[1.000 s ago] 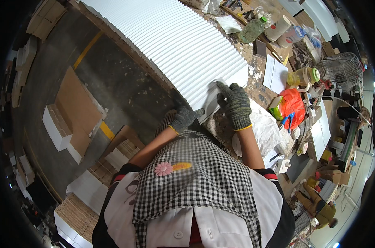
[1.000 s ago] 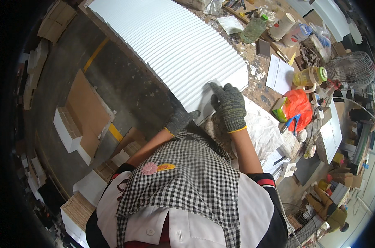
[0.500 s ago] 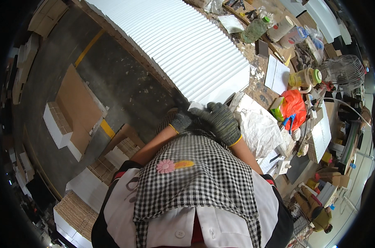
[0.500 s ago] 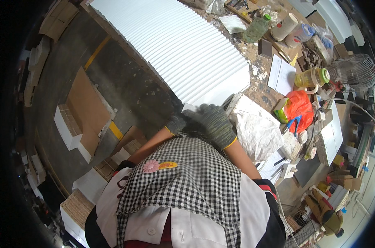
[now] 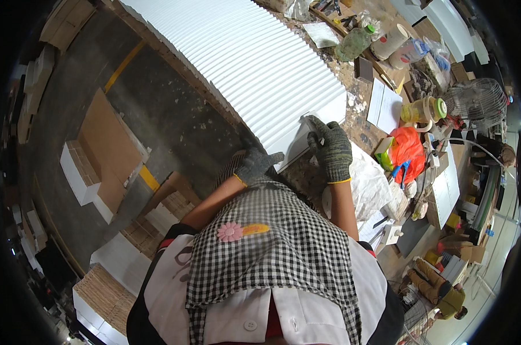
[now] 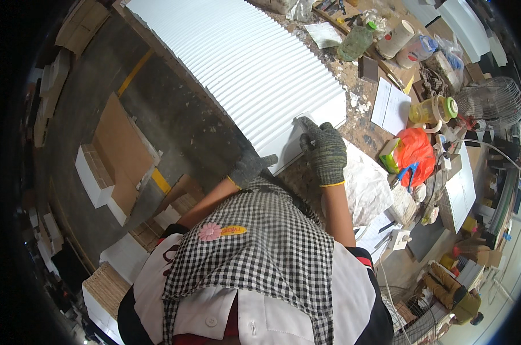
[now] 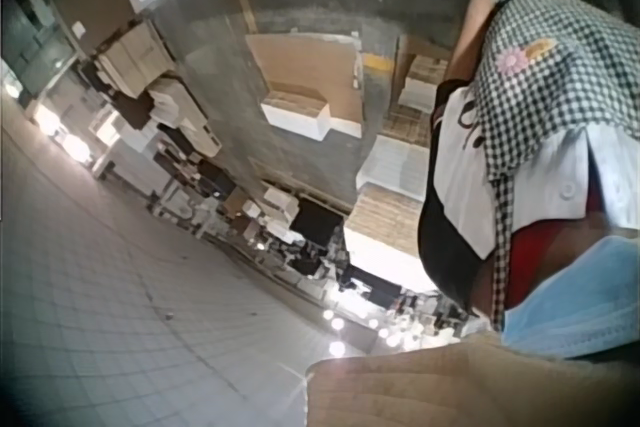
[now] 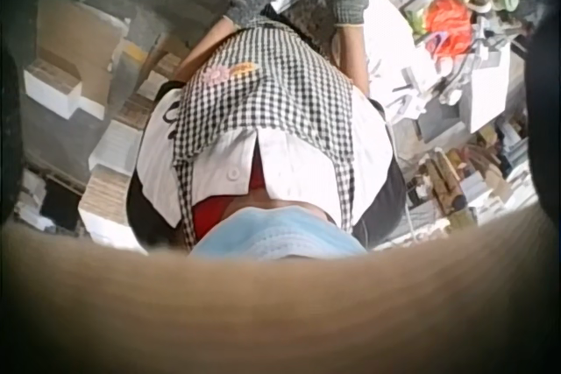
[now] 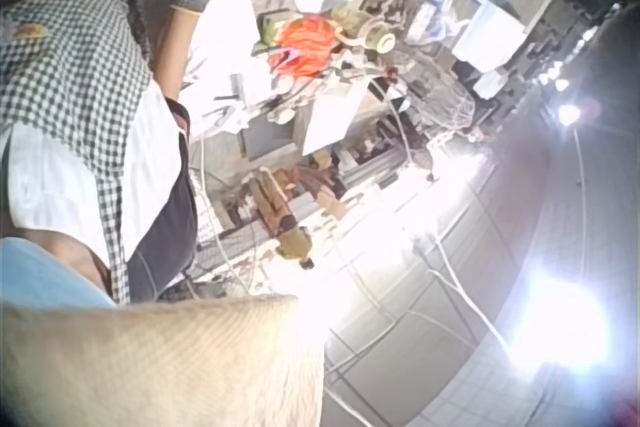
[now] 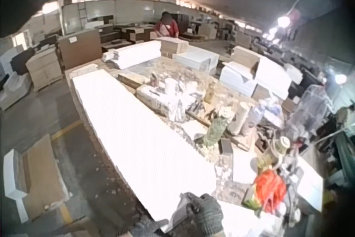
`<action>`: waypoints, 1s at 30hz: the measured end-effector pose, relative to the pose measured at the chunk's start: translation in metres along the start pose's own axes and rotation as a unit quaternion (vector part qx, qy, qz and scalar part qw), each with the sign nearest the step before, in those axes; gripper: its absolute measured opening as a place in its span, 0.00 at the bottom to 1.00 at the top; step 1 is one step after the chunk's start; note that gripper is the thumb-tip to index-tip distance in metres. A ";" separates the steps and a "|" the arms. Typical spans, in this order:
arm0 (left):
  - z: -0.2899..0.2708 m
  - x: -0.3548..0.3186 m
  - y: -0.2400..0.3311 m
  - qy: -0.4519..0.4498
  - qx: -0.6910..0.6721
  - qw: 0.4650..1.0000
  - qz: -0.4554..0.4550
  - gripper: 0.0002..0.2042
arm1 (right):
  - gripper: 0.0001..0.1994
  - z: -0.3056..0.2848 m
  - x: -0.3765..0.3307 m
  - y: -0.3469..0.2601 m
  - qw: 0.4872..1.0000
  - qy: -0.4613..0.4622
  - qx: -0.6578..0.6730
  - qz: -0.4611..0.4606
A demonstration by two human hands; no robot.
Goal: The person wipes a large white corrugated sheet on a workbench using a white cloth. They repeatedly rub the surface, flip the sheet over, and continue wiping both sides. The person also uses a small tool to scrape or mark the sheet while wiping.
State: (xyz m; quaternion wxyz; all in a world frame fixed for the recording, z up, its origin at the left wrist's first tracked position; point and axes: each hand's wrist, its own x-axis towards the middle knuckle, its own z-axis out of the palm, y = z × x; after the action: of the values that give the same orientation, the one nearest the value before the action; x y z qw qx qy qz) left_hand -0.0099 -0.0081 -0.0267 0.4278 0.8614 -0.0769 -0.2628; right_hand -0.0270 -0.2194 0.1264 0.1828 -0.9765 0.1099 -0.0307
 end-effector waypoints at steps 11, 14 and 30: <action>0.017 0.014 -0.037 -0.027 0.153 0.987 0.045 0.38 | 0.18 -0.004 0.042 0.002 0.997 -0.057 -0.037 -0.049; 0.026 0.017 -0.039 0.138 0.171 0.951 0.216 0.43 | 0.23 -0.001 0.061 0.016 0.989 0.014 -0.030 -0.143; -0.012 0.015 0.001 -0.062 0.100 0.990 -0.084 0.69 | 0.28 0.025 0.123 0.025 0.944 0.032 -0.156 -0.290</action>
State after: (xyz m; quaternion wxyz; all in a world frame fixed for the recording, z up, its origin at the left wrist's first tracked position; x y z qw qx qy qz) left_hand 0.0090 -0.0061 -0.0257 0.3104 0.8854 -0.0567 -0.3413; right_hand 0.0901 -0.2613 0.0968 0.0073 -0.9809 -0.1691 -0.0963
